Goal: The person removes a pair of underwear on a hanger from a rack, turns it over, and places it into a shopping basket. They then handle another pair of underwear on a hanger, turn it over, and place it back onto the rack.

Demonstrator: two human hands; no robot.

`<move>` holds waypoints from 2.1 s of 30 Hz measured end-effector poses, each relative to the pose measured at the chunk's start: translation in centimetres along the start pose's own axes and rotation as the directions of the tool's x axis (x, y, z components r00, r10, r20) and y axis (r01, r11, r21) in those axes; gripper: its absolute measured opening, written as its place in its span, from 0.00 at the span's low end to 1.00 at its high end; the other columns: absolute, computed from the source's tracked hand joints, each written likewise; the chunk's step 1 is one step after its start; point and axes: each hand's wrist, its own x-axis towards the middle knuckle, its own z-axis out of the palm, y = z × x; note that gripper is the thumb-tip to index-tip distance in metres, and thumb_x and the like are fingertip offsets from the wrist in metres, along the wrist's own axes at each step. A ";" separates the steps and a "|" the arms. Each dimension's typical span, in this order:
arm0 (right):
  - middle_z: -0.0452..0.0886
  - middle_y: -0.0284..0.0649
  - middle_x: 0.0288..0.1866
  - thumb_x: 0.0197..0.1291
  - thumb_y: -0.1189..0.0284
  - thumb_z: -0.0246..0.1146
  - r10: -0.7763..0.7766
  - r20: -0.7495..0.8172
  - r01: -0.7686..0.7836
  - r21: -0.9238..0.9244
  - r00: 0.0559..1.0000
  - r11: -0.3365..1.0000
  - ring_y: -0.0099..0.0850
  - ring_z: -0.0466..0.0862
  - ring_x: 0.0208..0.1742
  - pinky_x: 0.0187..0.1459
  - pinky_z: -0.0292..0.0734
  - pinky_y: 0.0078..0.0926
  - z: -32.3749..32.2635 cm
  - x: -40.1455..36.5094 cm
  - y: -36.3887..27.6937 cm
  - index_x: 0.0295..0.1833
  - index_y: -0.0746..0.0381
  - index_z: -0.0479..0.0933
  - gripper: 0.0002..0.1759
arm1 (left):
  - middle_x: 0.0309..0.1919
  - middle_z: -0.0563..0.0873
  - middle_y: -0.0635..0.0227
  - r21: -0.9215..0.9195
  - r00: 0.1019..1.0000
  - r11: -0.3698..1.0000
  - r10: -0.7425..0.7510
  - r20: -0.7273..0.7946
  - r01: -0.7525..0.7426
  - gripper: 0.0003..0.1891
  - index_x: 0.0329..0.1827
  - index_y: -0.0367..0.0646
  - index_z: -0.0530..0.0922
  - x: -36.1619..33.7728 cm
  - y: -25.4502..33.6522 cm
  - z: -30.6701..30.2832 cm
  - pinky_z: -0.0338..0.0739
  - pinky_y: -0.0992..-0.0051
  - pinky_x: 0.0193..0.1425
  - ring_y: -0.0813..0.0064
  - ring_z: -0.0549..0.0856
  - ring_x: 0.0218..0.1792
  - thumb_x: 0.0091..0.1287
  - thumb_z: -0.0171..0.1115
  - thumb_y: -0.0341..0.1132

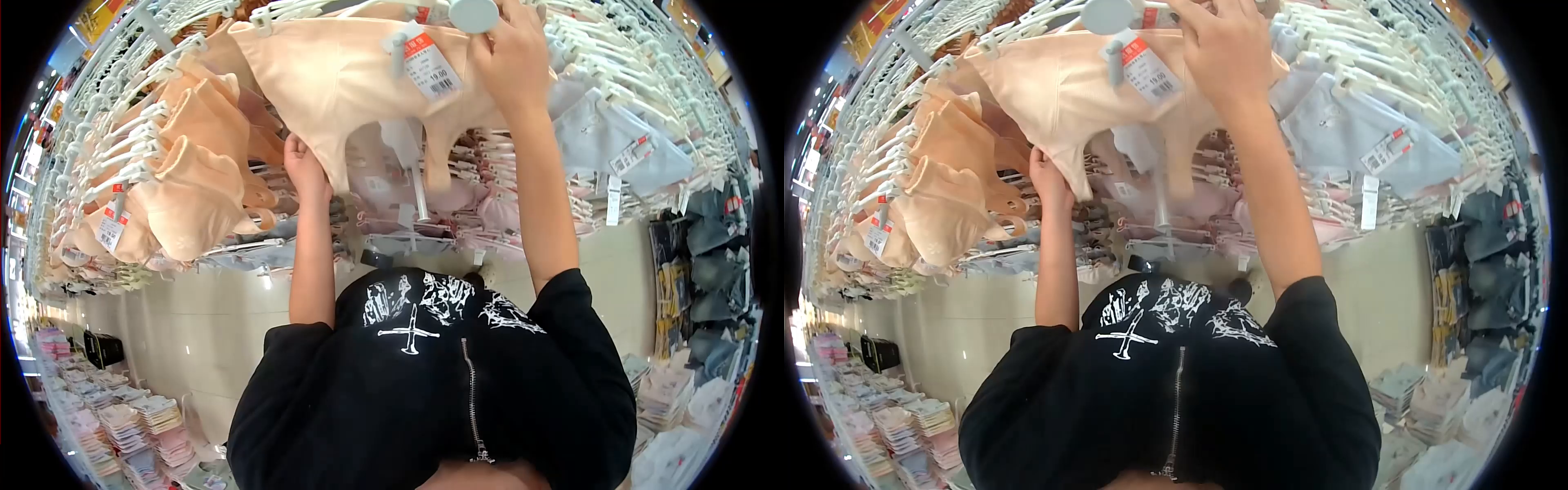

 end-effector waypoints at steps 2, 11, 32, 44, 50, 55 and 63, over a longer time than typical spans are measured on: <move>0.77 0.40 0.38 0.46 0.76 0.59 -0.128 -0.196 0.101 -0.141 0.972 0.985 0.41 0.75 0.40 0.44 0.67 0.32 1.0 -1.3 0.9 0.32 0.63 0.75 0.05 | 0.38 0.78 0.68 0.202 0.996 0.975 0.089 0.006 -0.088 0.10 0.47 0.35 0.68 -0.2 -2.2 -1.6 0.71 0.83 0.41 0.79 0.78 0.38 0.62 0.50 0.22; 0.75 0.44 0.40 0.45 0.80 0.59 0.153 0.196 -0.201 0.258 0.969 0.945 0.43 0.74 0.41 0.44 0.66 0.36 2.3 -21.0 0.7 0.42 0.62 0.72 0.14 | 0.44 0.73 0.53 0.797 0.844 0.281 0.126 0.522 -0.534 0.20 0.47 0.39 0.72 -3.1 -7.8 -6.1 0.66 0.60 0.49 0.52 0.72 0.46 0.53 0.60 0.40; 0.73 0.45 0.47 0.53 0.72 0.55 0.094 0.476 -0.196 0.169 0.874 0.966 0.45 0.70 0.49 0.51 0.63 0.40 6.4 -23.2 2.1 0.45 0.65 0.72 0.14 | 0.39 0.78 0.61 0.595 0.621 0.214 0.078 0.780 -0.775 0.15 0.42 0.46 0.77 -5.1 -2.7 -0.5 0.65 0.59 0.50 0.57 0.73 0.46 0.50 0.61 0.35; 0.67 0.55 0.54 0.47 0.75 0.54 0.229 0.646 -0.405 0.136 0.728 0.904 0.53 0.67 0.53 0.52 0.65 0.46 8.4 -24.4 2.7 0.59 0.65 0.62 0.29 | 0.39 0.79 0.59 0.723 0.753 0.238 0.064 0.654 -0.648 0.12 0.39 0.42 0.76 -5.1 -4.0 0.2 0.69 0.61 0.47 0.56 0.76 0.44 0.55 0.57 0.37; 0.64 0.53 0.57 0.46 0.72 0.56 0.171 0.556 -0.215 0.014 0.813 0.977 0.50 0.66 0.58 0.57 0.59 0.50 11.4 -22.1 3.1 0.61 0.62 0.60 0.32 | 0.44 0.76 0.52 0.738 0.838 0.403 0.188 0.512 -0.541 0.17 0.47 0.40 0.71 0.2 -9.0 -1.0 0.70 0.57 0.46 0.50 0.75 0.45 0.56 0.57 0.35; 0.75 0.50 0.45 0.51 0.67 0.55 0.142 0.737 -0.347 0.133 0.661 0.928 0.47 0.72 0.52 0.53 0.64 0.44 12.5 -24.2 5.4 0.47 0.63 0.71 0.18 | 0.49 0.76 0.56 0.844 0.844 0.002 0.002 0.537 -0.537 0.20 0.52 0.47 0.72 0.7 -9.0 -2.7 0.64 0.52 0.53 0.52 0.74 0.49 0.57 0.55 0.43; 0.71 0.54 0.51 0.43 0.68 0.61 0.114 0.687 -0.370 0.238 0.718 0.898 0.50 0.72 0.52 0.51 0.67 0.40 8.8 -21.2 5.8 0.55 0.63 0.67 0.29 | 0.46 0.79 0.63 0.899 0.898 0.006 0.059 0.436 -0.437 0.17 0.48 0.48 0.75 -1.6 -5.0 -1.1 0.66 0.56 0.53 0.58 0.76 0.49 0.59 0.54 0.43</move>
